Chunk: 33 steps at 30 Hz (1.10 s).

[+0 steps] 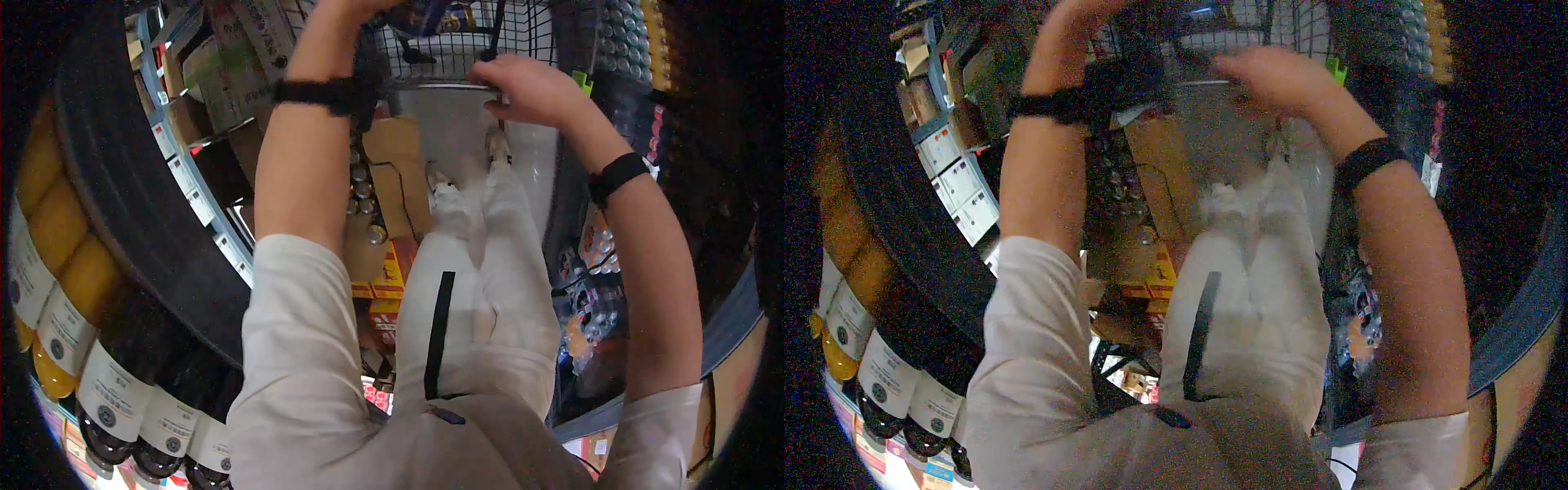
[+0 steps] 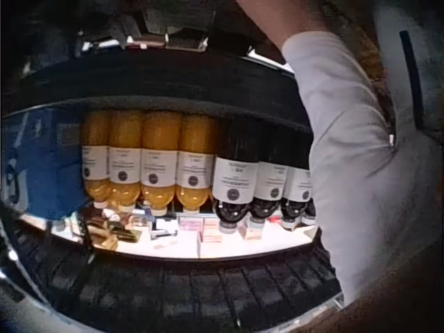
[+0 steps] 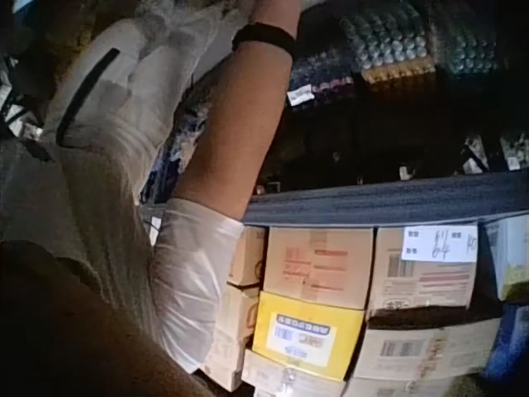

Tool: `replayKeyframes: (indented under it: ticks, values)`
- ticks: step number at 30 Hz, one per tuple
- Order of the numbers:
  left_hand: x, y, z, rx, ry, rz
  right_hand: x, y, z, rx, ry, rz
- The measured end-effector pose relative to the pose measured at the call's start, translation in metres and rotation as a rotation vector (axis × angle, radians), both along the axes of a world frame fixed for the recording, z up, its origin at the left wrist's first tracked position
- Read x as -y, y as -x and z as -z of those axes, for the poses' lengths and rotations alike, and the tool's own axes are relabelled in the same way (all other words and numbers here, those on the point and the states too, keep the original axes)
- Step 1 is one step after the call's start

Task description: The recorder is taking individual canned drinks from a shopping cart and placing them into a cardboard box on the floor.

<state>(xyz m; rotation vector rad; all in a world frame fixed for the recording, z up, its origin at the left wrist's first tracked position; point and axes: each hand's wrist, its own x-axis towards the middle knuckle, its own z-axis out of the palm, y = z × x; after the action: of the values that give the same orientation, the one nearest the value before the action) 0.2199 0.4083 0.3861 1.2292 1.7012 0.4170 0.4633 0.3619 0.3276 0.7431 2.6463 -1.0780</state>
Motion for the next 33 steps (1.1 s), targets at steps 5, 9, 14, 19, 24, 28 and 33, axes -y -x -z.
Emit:
replayKeyframes:
  ticks: [5,9,14,19,24,28,33]
  values:
    - [0.106,0.023,-0.055,0.288,-0.435,-0.479,0.008,-0.006,0.016,-0.017,-0.072,-0.036]
    - [0.214,0.029,-0.019,0.363,-0.499,-0.889,0.006,-0.011,0.004,-0.039,-0.072,-0.046]
    - [0.312,0.023,0.004,0.712,-0.565,-1.168,-0.002,-0.003,0.003,-0.069,-0.064,-0.037]
    - [0.390,0.009,0.051,0.596,-0.448,-1.680,-0.012,0.007,-0.012,0.028,-0.089,-0.110]
    - [0.476,0.020,0.114,0.185,-0.372,-1.733,-0.007,0.013,-0.027,0.191,0.000,-0.032]
    - [0.521,0.022,0.171,-0.450,0.146,-1.520,-0.016,0.000,-0.019,0.238,-0.020,-0.038]
    - [0.553,0.028,0.219,-0.689,0.174,-1.211,-0.013,0.005,-0.015,0.153,-0.053,-0.071]
